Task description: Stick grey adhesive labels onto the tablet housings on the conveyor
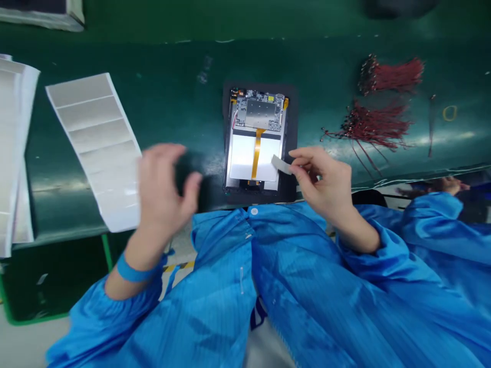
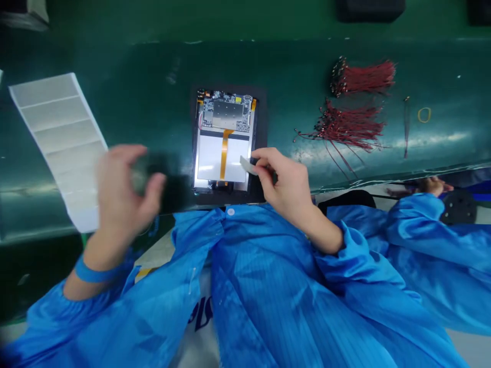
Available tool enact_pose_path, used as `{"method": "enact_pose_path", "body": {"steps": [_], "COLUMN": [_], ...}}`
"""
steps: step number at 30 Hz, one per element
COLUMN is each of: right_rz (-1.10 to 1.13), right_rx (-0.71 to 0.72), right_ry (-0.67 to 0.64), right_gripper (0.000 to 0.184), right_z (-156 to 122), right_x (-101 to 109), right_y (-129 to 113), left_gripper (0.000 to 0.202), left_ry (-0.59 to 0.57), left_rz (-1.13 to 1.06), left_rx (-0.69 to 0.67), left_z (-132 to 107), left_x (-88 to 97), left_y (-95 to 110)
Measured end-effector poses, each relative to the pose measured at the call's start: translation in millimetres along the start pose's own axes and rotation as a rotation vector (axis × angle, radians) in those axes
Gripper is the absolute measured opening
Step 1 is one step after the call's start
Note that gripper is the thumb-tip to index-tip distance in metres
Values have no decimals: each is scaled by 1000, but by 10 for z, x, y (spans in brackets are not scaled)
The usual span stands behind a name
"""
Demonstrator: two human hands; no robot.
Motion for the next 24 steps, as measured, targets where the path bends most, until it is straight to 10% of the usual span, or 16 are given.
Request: {"method": "enact_pose_path", "body": {"steps": [6,12,24], "right_rz": [264,332,72], "right_rx": [-82,-96,26], "right_ry": [-169,-379,-337], "right_gripper": [24,27,26], "right_z": [-80,-177,-156], "right_x": [-163,-417,-502], "right_y": [-85,-96,-228], "left_gripper": [70,54,39], "left_ry": [-77,-49,65], "left_rz": [-181,-183,-180], "left_rx": [25,49,-166], "left_z": [-229,-243,-305], "left_x": [-503,-439,-492], "left_y": [742,715,834]}}
Point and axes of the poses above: each hand's wrist, its own z-axis towards the middle knuckle, its own x-axis out of the back of the hand, y = z × x, the point moved 6 cm from there along z, towards the middle knuckle, and after that the axes turned 7 degrees about -z, right-handed, at the moved point
